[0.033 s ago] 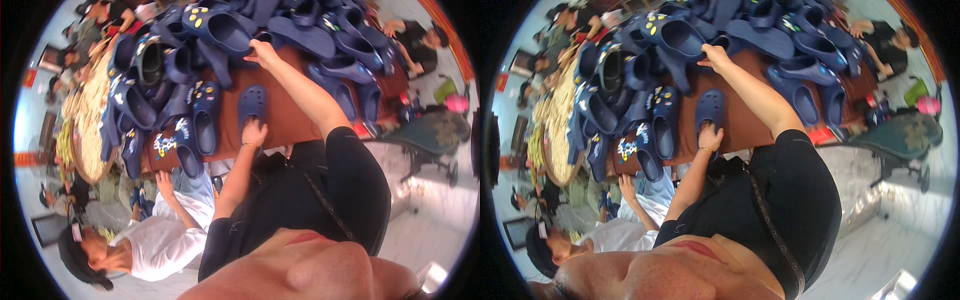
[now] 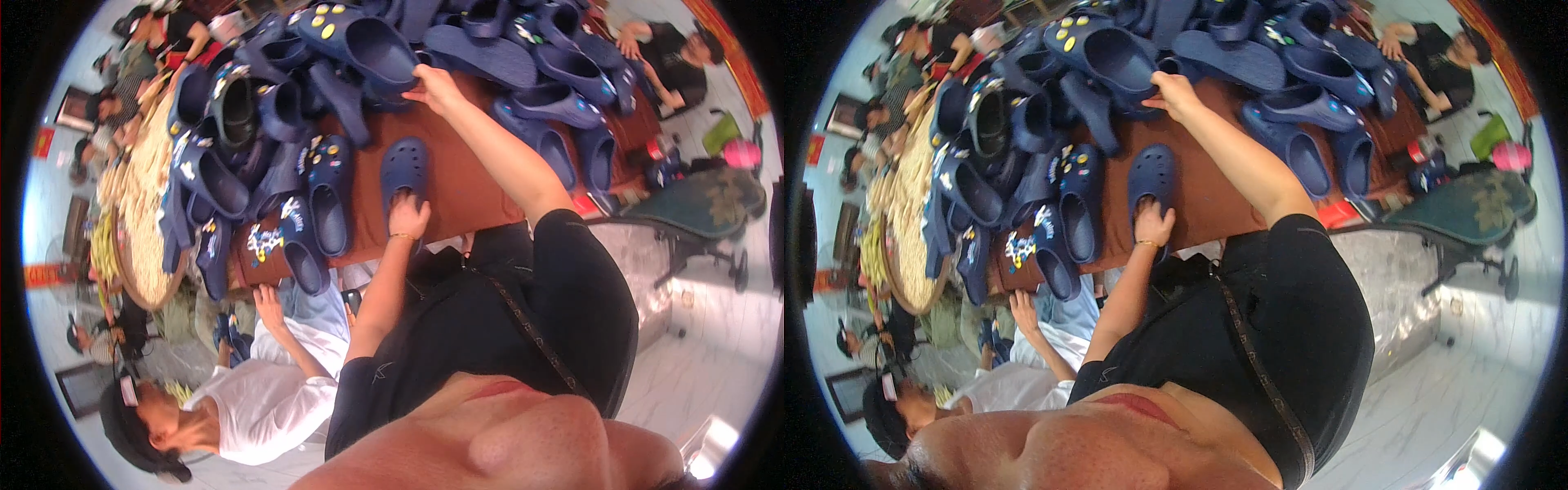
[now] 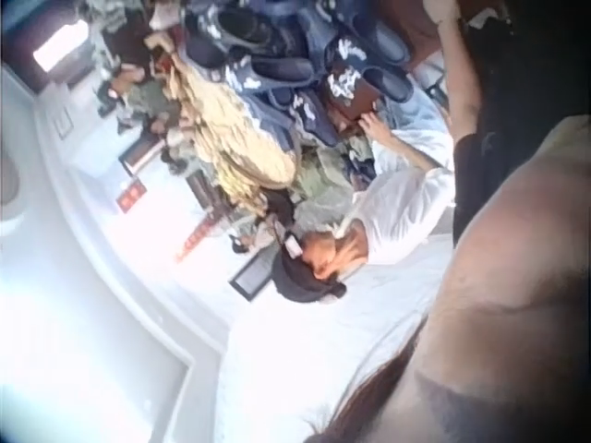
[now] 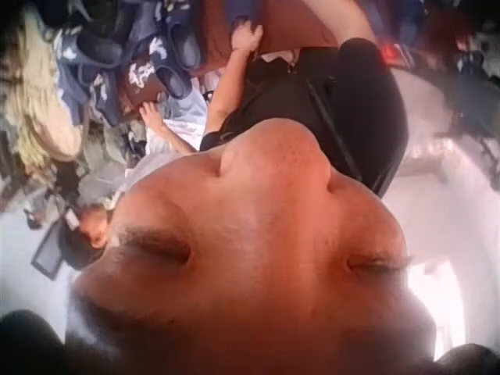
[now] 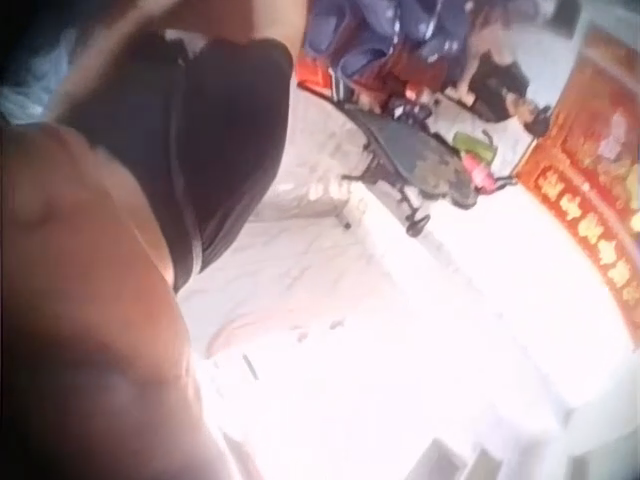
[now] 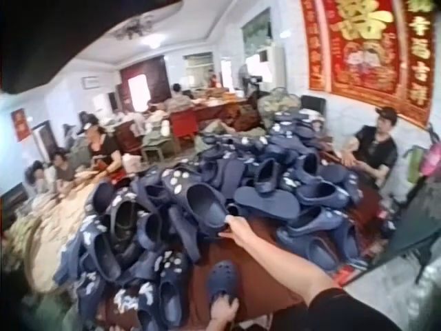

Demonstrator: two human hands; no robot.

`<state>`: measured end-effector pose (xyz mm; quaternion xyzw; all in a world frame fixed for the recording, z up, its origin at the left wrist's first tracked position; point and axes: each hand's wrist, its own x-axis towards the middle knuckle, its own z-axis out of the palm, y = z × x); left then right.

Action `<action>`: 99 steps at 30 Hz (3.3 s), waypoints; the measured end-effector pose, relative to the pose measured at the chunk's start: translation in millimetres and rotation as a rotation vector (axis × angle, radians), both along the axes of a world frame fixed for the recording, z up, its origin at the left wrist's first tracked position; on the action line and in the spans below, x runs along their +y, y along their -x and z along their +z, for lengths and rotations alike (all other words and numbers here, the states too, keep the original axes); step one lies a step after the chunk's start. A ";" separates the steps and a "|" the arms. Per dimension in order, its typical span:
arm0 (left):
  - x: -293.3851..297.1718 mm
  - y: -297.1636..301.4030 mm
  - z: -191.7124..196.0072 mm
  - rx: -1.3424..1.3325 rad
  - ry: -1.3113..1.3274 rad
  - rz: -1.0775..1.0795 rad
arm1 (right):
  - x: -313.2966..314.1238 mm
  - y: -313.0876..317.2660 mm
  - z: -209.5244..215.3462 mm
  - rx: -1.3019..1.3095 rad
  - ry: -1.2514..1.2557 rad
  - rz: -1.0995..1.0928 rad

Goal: The recorder and other workers are attaching decorative plastic charms (Jibbitz) into the holes of blue foam clogs.

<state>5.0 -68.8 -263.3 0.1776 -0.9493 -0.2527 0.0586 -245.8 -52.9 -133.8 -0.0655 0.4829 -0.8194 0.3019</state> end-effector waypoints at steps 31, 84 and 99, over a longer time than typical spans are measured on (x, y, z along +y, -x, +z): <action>4.2 -1.9 6.6 0.030 -0.142 0.008 | -42.2 -57.6 24.8 0.377 -0.346 0.391; 9.5 -4.7 8.0 0.125 -0.276 0.005 | -180.5 -104.7 -8.0 0.386 -0.211 0.170; 5.8 8.2 7.1 0.119 -0.038 -0.034 | 39.4 59.5 79.1 1.880 -0.796 -0.053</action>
